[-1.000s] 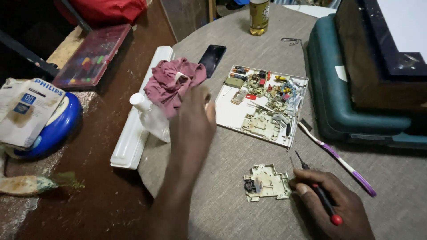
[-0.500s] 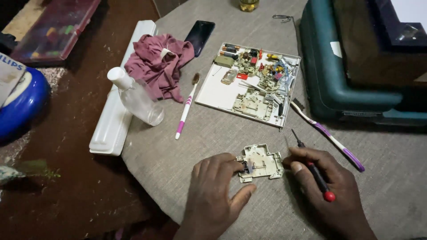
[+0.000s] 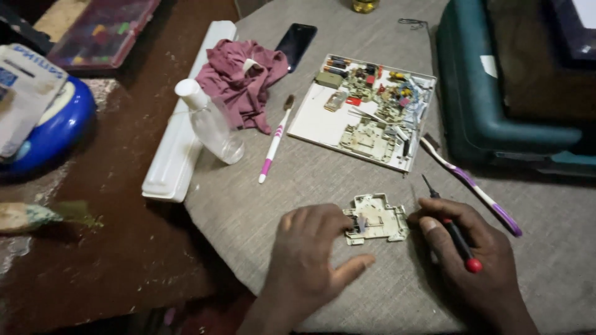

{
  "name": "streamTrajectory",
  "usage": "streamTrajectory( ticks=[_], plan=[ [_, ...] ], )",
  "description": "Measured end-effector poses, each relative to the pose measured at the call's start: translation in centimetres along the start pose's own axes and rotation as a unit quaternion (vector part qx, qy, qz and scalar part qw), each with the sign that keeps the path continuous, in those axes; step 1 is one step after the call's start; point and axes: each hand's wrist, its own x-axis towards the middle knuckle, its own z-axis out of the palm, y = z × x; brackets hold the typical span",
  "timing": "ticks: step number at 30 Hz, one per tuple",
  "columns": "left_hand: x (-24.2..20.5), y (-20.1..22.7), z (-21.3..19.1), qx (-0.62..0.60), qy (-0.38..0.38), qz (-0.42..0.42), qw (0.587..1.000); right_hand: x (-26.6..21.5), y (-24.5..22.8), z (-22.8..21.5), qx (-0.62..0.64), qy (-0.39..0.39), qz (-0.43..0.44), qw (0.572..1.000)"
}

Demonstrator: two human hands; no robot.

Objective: Repairing and cleaning electronic components and a circuit board using a screwdriver and a toothbrush.

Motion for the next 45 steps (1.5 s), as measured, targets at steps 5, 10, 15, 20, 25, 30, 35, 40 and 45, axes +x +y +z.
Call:
streamTrajectory(
  ticks=[5, 10, 15, 20, 25, 30, 35, 40, 45],
  plan=[
    [-0.1, -0.4, 0.4, -0.015, -0.005, -0.053, 0.998, 0.1, -0.3, -0.1, 0.011, -0.007, 0.016, 1.000],
    [-0.3, -0.6, 0.9, -0.010, -0.037, -0.047, 0.998, 0.0, -0.3, -0.1, 0.042, -0.002, 0.026, 0.999],
    [0.0, -0.2, 0.6, 0.007, -0.024, -0.025, 0.999, 0.1, -0.4, 0.0, 0.038, 0.000, 0.039, 0.999],
    [-0.2, -0.4, 0.9, 0.010, -0.020, -0.023, 0.999, -0.1, -0.7, 0.1, 0.106, 0.003, 0.073, 0.992],
    [-0.4, -0.8, 1.4, 0.022, -0.029, -0.029, 0.999, 0.2, -0.1, -0.2, 0.119, 0.013, 0.038, 0.992],
    [-0.2, -0.5, 1.3, 0.039, -0.003, -0.005, 0.999, 0.1, 1.0, -0.2, 0.144, 0.032, 0.085, 0.985],
    [-0.4, -0.8, 1.6, 0.040, -0.019, -0.012, 0.999, 0.3, 0.5, -0.6, 0.075, 0.022, 0.051, 0.996],
    [-0.3, -1.0, 1.5, 0.060, -0.008, 0.001, 0.998, 0.6, -0.5, -0.7, 0.014, 0.024, 0.086, 0.996],
    [-0.5, -1.2, 1.9, 0.067, -0.003, -0.001, 0.998, 0.3, 1.0, -0.8, -0.004, 0.031, 0.097, 0.995]
  ],
)
